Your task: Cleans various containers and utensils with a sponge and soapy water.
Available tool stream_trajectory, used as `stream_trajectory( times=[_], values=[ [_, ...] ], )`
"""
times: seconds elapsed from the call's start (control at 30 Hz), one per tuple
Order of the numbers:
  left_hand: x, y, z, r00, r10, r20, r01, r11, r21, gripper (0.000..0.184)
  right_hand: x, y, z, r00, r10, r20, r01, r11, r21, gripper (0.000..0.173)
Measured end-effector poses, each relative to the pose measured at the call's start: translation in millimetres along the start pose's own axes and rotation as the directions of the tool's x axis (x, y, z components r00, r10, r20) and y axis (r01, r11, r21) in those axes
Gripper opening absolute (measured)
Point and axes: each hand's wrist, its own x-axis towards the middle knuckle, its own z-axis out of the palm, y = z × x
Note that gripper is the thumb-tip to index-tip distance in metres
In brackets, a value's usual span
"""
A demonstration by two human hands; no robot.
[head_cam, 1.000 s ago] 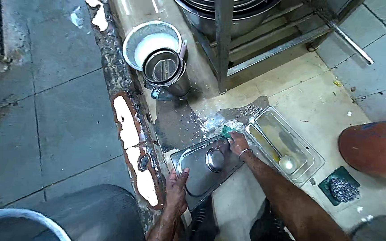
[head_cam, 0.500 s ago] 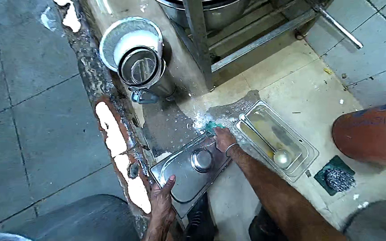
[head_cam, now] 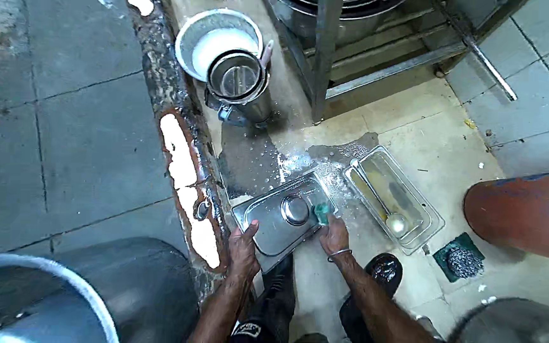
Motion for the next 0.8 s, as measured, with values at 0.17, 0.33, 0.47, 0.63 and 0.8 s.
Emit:
stream_trajectory(
  times=[0.17,0.33,0.47,0.63,0.8],
  values=[
    [17.0,-17.2,2.8,0.996,-0.078,0.032,0.08,0.991,-0.105,0.031,-91.4,-67.4,37.7,0.889,-0.434,-0.145,0.454,0.876,0.161,0.031],
    [21.9,-22.0,-2.8,0.943,-0.252,0.216,0.303,0.919,-0.253,0.037,-75.0,-71.7,55.1,0.738,-0.662,-0.129,0.67,0.741,0.034,0.031],
    [21.1,-26.6,-4.1,0.88,-0.295,0.373,0.414,0.861,-0.296,0.045,-20.7,-70.1,46.0,0.777,-0.617,-0.122,0.622,0.783,0.0,0.033],
    [17.6,-20.5,1.2,0.818,-0.298,0.492,0.466,0.845,-0.262,0.056,33.1,-110.3,25.7,0.758,-0.652,0.01,0.652,0.758,0.025,0.043],
    [20.8,-16.1,-3.7,0.839,-0.168,0.517,0.409,0.822,-0.397,0.077,1.8,-112.5,39.5,0.602,-0.758,0.249,0.772,0.633,0.06,0.04]
  ],
)
